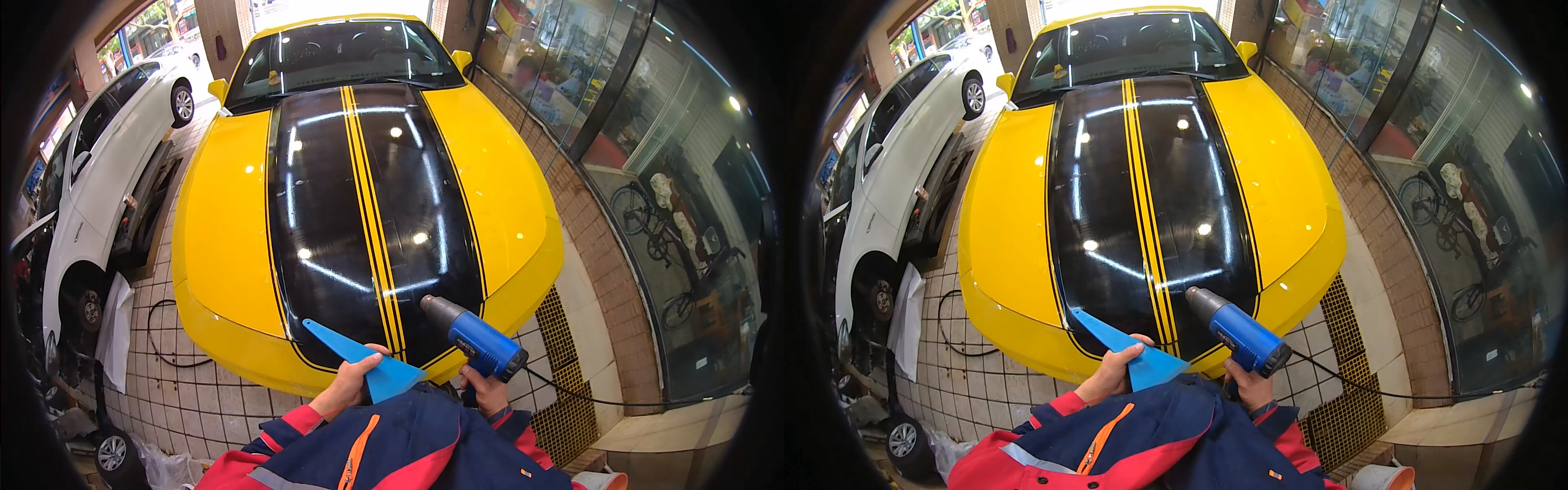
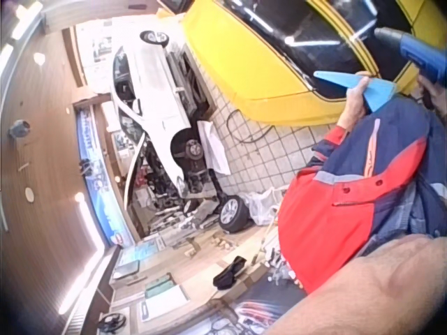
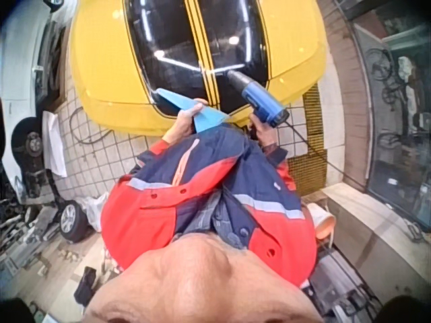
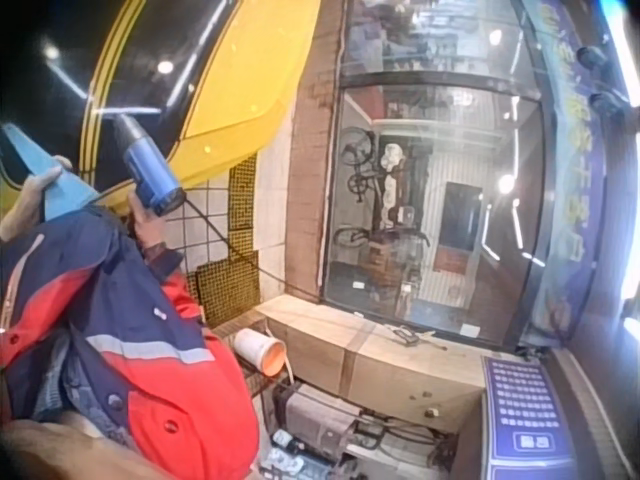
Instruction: The person uses a heat gun and a blue squeegee to apply and smooth a black vinyl stripe along the hood of a yellow car. They heat the edges and press the stripe down, working along the length of the hood to conform the material to the surface.
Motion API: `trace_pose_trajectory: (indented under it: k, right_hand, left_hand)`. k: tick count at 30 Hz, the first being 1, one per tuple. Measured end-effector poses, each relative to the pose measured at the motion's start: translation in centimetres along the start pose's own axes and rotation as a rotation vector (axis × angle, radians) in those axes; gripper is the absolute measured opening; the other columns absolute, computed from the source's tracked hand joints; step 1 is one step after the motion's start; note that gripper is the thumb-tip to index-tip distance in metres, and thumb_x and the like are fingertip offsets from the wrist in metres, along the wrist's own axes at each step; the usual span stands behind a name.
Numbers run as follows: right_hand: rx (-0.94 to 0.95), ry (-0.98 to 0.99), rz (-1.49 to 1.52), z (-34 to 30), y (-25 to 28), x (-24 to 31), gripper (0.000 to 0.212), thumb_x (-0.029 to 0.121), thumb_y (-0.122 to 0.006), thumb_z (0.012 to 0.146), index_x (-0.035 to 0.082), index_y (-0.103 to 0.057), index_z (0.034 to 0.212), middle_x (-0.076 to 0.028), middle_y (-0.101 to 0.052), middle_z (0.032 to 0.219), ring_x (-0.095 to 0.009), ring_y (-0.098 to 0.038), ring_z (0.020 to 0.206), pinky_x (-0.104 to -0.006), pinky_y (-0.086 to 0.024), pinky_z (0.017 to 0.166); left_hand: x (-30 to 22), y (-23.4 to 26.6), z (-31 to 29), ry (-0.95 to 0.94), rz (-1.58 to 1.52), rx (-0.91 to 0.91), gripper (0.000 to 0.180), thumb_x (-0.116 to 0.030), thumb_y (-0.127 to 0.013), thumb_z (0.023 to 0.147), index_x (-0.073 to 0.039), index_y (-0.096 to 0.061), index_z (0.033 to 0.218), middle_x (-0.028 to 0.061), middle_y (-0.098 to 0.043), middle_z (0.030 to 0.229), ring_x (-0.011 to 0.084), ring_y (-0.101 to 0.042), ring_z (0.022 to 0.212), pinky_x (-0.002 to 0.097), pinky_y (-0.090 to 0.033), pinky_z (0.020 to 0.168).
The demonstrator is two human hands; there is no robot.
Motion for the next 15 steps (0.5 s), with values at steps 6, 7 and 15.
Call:
trace_pose_trajectory:
  k: [6, 7, 15]
  right_hand:
    - [-0.027, 0.054, 0.148, 0.1, -0.4, 0.4, 0.019, 0.014, -0.083, 0.093, 0.001, -0.071, 0.099, -0.004, -0.071, 0.077, -0.017, -0.070, 0.069, -0.0313, -0.055, 0.068]
    - [-0.049, 0.020, 0.096, 0.2, -0.2, 0.0, 0.018, 0.015, -0.082, 0.094, 0.001, -0.072, 0.098, -0.004, -0.071, 0.077, -0.017, -0.070, 0.070, -0.0314, -0.055, 0.068]
    - [0.042, 0.034, -0.009, 0.9, -1.2, 0.1, 0.017, 0.019, -0.079, 0.097, 0.003, -0.073, 0.094, -0.005, -0.071, 0.077, -0.017, -0.071, 0.074, -0.0316, -0.055, 0.072]
  left_hand:
    - [-0.7, 0.8, 0.0, -0.084, 0.082, 0.037, 0.052, -0.030, -0.077, 0.098, -0.001, -0.066, 0.140, 0.0228, -0.070, 0.129, 0.0364, -0.070, 0.119, 0.0509, -0.059, 0.105]
    - [-0.5, 0.7, -0.1, -0.074, 0.108, 0.048, 0.053, -0.030, -0.076, 0.098, 0.000, -0.066, 0.140, 0.0230, -0.070, 0.130, 0.0362, -0.070, 0.119, 0.0508, -0.059, 0.105]
    - [-0.1, -0.1, -0.9, -0.102, 0.186, 0.148, 0.046, -0.028, -0.079, 0.094, -0.008, -0.065, 0.133, 0.0126, -0.067, 0.125, 0.0264, -0.065, 0.118, 0.0442, -0.054, 0.106]
Point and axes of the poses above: each hand's wrist, its own z-axis towards the middle knuckle, its own y-axis out of the back of the hand, x = y × z, the point moved 10 cm from there along z, towards the middle knuckle
